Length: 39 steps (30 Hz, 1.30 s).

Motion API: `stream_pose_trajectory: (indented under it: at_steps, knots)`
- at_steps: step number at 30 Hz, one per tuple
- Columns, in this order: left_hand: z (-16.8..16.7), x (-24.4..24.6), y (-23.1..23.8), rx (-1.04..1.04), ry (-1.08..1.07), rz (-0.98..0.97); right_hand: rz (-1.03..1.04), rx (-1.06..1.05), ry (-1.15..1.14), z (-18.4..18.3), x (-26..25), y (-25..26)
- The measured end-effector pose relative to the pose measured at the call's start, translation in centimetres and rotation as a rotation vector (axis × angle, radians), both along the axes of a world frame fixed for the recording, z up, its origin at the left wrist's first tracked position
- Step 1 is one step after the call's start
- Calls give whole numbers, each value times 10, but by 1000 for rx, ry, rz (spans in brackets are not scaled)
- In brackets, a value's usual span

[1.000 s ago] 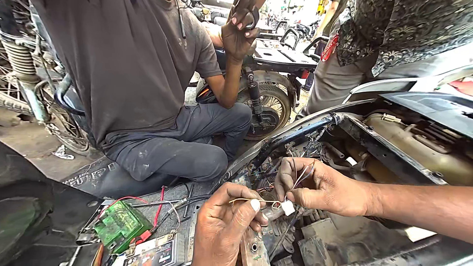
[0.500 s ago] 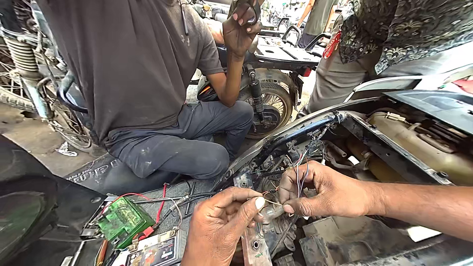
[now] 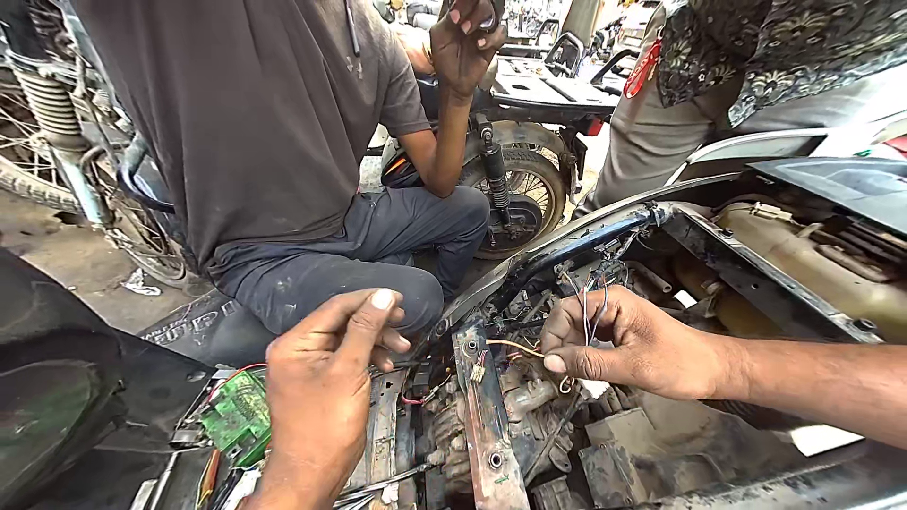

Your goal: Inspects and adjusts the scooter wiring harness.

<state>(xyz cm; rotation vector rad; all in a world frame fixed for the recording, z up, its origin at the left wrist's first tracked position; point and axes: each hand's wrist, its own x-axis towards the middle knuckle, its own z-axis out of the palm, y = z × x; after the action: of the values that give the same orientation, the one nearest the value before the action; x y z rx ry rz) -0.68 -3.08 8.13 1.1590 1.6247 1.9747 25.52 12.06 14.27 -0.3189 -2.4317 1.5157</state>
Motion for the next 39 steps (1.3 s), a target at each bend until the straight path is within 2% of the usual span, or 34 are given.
stream_pose_trajectory:
  at_steps: [7, 20, 23, 26, 30, 32, 35, 39]
  knots:
    - [-24, 17, 6, -120, -48, -19, -59, -73, 106, 0, 5, 5]
    - [-35, 30, 14, -237, -80, -112, 31, -212, 162, -5, 11, 11]
    - [-34, 34, 12, -202, -44, -127, 16, -207, 140, -5, 10, 8]
    - [-32, 42, 8, -82, 10, -141, 7, -181, 134, -5, 8, 5]
    - [-32, 66, 3, 57, -30, -320, -4, -79, 136, -6, 6, -1]
    - [-32, 83, 0, 53, -45, -408, -4, 3, 124, -7, 4, -5]
    - [-38, 99, -3, 6, -35, -379, 80, 32, 63, -9, 6, -5]
    - [-44, 99, -3, 108, -225, -376, 142, 0, 29, -10, 9, 0]
